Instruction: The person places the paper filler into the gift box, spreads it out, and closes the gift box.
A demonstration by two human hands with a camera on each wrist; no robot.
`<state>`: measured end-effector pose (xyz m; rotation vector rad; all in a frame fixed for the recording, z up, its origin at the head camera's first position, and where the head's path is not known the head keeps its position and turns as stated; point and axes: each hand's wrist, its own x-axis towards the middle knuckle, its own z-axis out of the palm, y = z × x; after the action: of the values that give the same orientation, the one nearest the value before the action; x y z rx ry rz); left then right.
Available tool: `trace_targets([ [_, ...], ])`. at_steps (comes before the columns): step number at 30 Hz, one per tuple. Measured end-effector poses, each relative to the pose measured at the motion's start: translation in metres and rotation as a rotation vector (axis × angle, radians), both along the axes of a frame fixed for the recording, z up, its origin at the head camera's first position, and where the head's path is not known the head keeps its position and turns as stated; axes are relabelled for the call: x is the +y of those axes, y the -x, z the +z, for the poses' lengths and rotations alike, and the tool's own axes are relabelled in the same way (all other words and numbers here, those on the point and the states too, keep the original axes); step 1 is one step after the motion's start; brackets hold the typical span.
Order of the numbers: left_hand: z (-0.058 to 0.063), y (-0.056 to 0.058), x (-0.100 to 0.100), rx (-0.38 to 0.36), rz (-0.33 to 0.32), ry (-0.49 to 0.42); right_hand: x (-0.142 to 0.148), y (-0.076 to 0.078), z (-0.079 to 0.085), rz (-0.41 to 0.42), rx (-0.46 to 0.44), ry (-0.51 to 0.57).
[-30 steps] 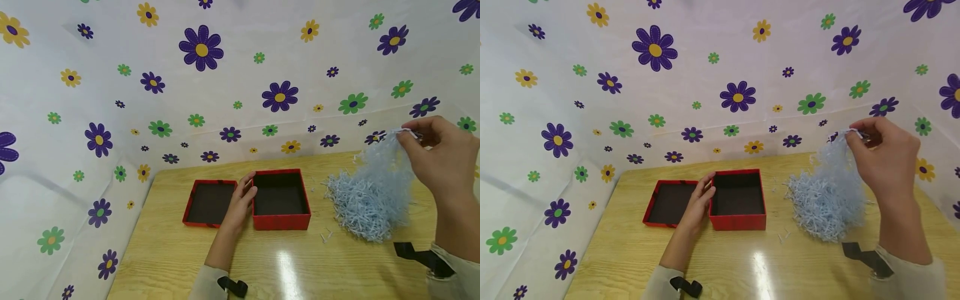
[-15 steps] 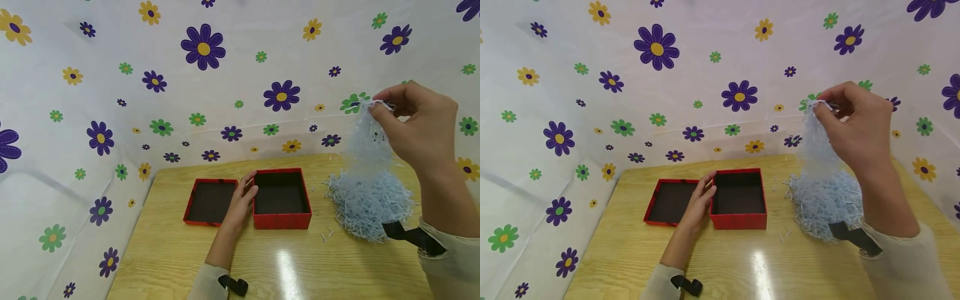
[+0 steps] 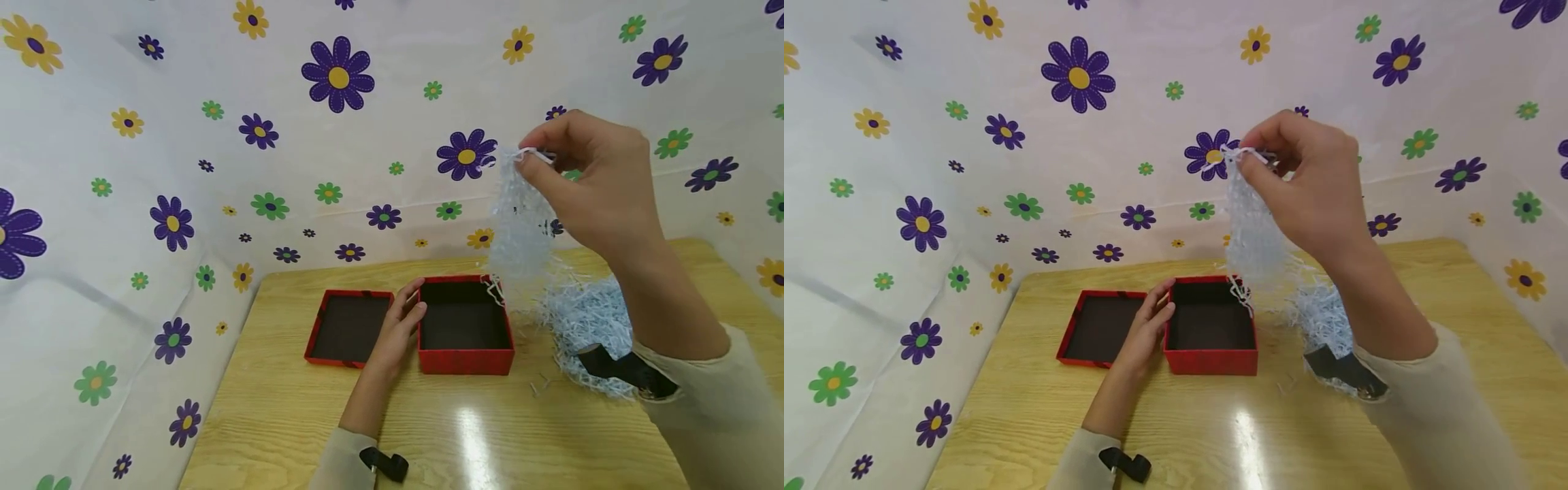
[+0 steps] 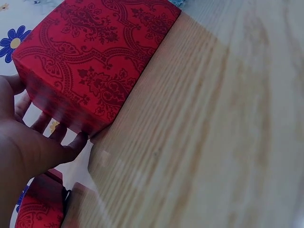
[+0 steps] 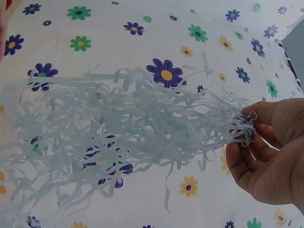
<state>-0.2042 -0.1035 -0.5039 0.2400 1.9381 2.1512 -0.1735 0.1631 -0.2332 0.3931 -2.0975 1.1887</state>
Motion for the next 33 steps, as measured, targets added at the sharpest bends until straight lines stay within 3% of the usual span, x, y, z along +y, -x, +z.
trace_targets([
  [7,-0.001,0.0,0.003,-0.001,0.009,-0.024,-0.028,0.003,0.007,0.067,-0.062,0.015],
  [12,-0.002,0.0,0.004,0.003,0.018,-0.045,-0.04,0.007,-0.006,0.109,-0.107,-0.003],
  [19,0.0,0.001,0.004,0.024,0.013,-0.048,-0.046,0.019,-0.05,0.142,-0.229,-0.064],
  [26,0.0,0.003,0.003,0.059,0.019,-0.021,-0.046,0.036,-0.103,0.166,-0.285,-0.109],
  [33,-0.001,0.004,0.003,0.065,0.013,-0.027,-0.052,0.043,-0.153,0.191,-0.367,-0.135],
])
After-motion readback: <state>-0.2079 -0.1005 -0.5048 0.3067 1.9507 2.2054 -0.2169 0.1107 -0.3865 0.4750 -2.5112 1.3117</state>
